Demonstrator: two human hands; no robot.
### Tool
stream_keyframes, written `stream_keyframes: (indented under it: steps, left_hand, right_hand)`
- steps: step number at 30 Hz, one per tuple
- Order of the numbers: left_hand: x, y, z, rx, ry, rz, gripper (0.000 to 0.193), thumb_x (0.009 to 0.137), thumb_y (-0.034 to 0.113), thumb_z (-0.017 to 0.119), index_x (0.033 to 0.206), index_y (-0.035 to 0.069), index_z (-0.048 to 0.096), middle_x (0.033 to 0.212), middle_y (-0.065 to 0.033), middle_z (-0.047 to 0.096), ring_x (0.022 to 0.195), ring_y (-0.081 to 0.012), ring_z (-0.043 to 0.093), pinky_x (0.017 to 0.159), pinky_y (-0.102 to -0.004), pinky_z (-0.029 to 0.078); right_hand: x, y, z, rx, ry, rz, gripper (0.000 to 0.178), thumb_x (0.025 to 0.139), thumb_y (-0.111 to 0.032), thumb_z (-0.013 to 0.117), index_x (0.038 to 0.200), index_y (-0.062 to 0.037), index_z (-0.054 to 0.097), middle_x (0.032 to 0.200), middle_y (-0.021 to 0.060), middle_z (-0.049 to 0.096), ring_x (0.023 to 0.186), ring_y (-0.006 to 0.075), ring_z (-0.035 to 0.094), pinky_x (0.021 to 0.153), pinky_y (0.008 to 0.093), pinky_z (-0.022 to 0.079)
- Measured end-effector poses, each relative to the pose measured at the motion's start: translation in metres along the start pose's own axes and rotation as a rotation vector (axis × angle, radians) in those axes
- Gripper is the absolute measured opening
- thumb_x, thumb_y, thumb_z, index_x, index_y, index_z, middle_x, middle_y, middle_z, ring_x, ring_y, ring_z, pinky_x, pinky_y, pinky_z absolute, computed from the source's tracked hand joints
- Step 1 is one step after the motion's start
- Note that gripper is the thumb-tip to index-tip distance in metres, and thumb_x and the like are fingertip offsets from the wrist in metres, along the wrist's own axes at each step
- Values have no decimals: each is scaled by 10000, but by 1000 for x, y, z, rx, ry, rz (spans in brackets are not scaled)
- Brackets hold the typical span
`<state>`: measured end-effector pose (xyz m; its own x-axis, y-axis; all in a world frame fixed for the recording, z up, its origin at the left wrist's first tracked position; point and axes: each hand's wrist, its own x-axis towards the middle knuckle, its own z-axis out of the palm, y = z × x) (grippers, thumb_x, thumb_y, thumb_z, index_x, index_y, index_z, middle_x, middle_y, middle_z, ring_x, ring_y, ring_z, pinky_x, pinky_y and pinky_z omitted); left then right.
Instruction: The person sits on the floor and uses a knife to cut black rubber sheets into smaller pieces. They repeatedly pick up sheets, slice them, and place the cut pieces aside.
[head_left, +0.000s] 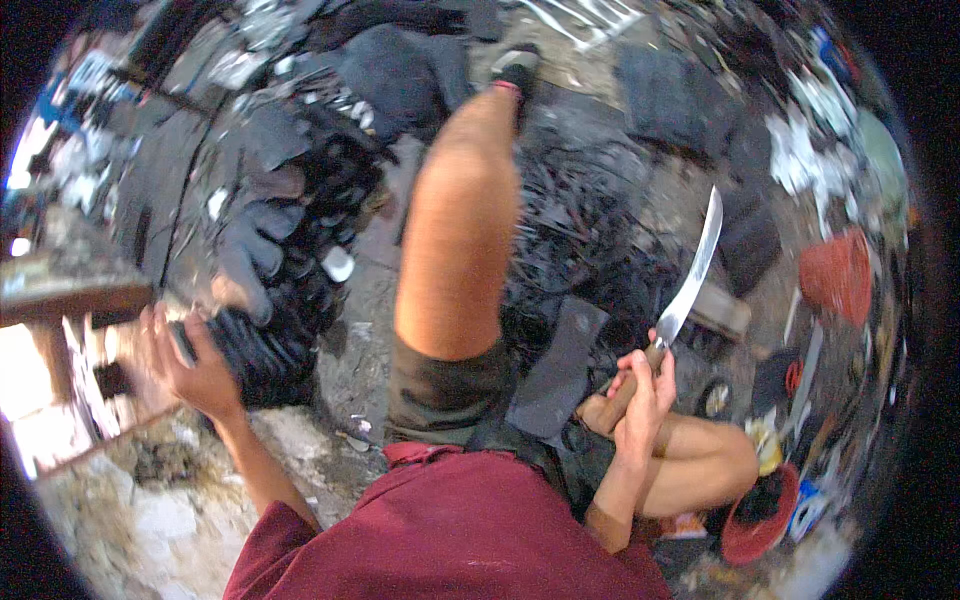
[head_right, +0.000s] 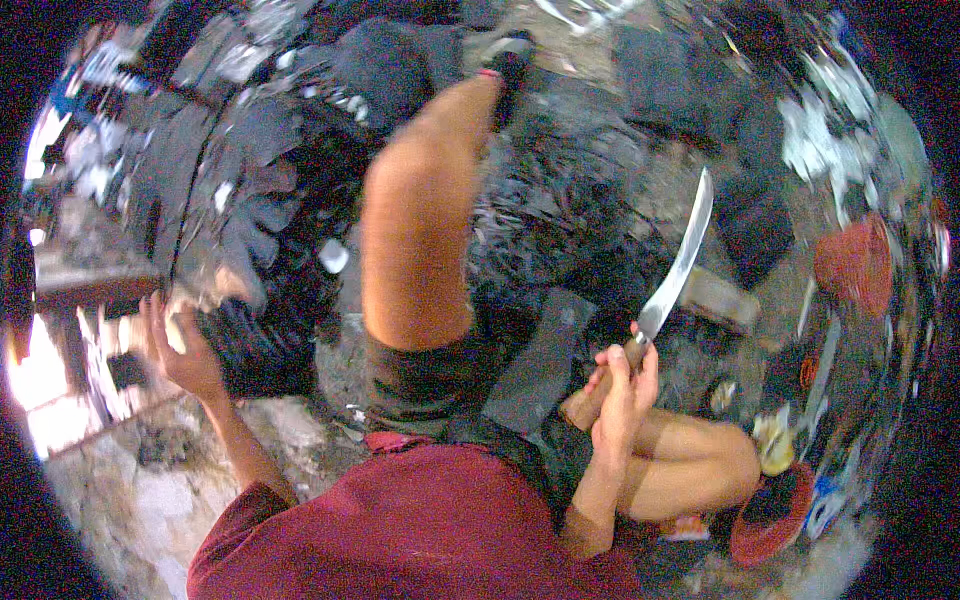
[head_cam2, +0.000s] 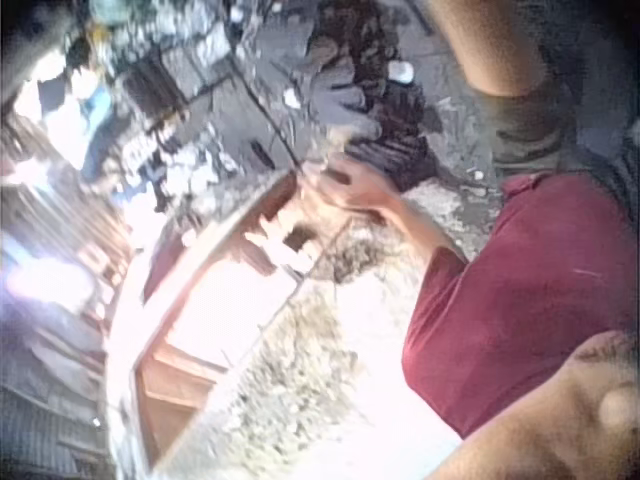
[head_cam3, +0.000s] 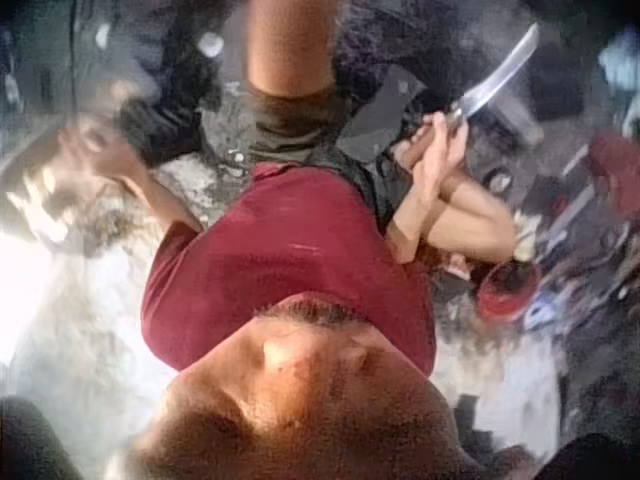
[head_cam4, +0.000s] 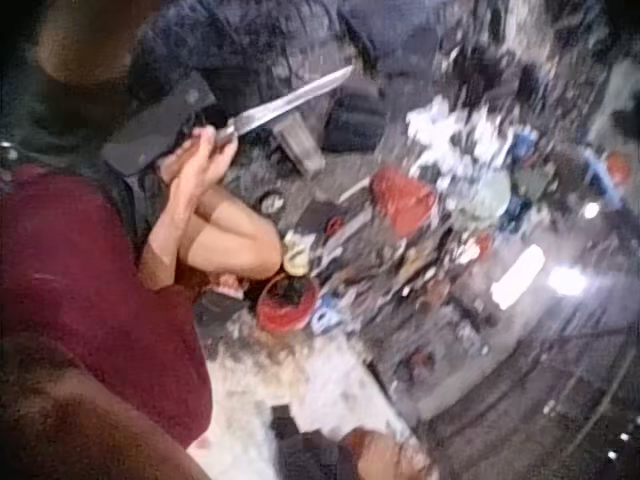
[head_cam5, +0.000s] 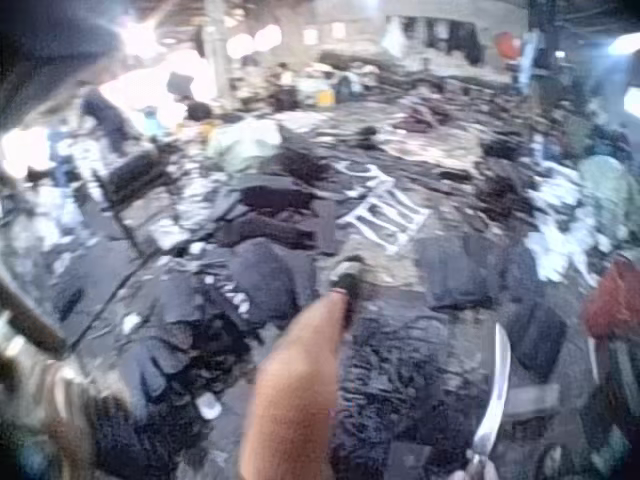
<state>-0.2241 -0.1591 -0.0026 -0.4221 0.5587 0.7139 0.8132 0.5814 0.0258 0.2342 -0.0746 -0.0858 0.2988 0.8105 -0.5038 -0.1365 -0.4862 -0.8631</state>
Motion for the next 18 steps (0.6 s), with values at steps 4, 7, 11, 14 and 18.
stream_keyframes:
  steps: [4,7,11,14,18]
  left_hand:
    - [-60,234,-24,-1163,-817,487,590,802,254,794,1295,6,584,1238,-224,623,1149,-331,609,944,-425,505]
    - [-149,298,-5,-660,-1433,453,1052,742,389,838,1513,-12,245,1372,-292,492,1230,-412,541,1052,-460,440]
    - [-194,301,24,-820,-1551,260,1279,646,428,902,1538,-36,112,1454,-327,399,1305,-395,492,1070,-432,428]
    - [-158,280,12,-1184,-1255,87,1308,598,374,948,1535,-57,143,1443,-268,456,1249,-314,554,1037,-415,456]
    - [-52,256,-2,-1545,-1625,-769,543,867,203,760,1315,13,520,1179,-98,663,1012,-191,656,931,-340,515]
  right_hand:
    - [-14,-6,-27,141,87,-107,485,969,-145,590,1411,-62,411,821,65,600,561,103,532,486,257,463]
    - [-23,4,-35,-31,93,-208,470,1000,-134,542,1435,-55,384,775,34,559,555,78,509,480,228,440]
    - [-40,12,-40,60,94,-128,448,1001,-148,546,1411,-49,397,722,15,517,524,75,465,478,230,416]
    - [-51,23,-57,49,64,-169,453,1000,-171,539,1419,-49,421,817,30,554,682,89,535,624,245,469]
    - [-68,10,-64,-397,-140,-404,400,1023,-202,492,1377,-15,492,967,49,591,820,110,535,743,260,462]
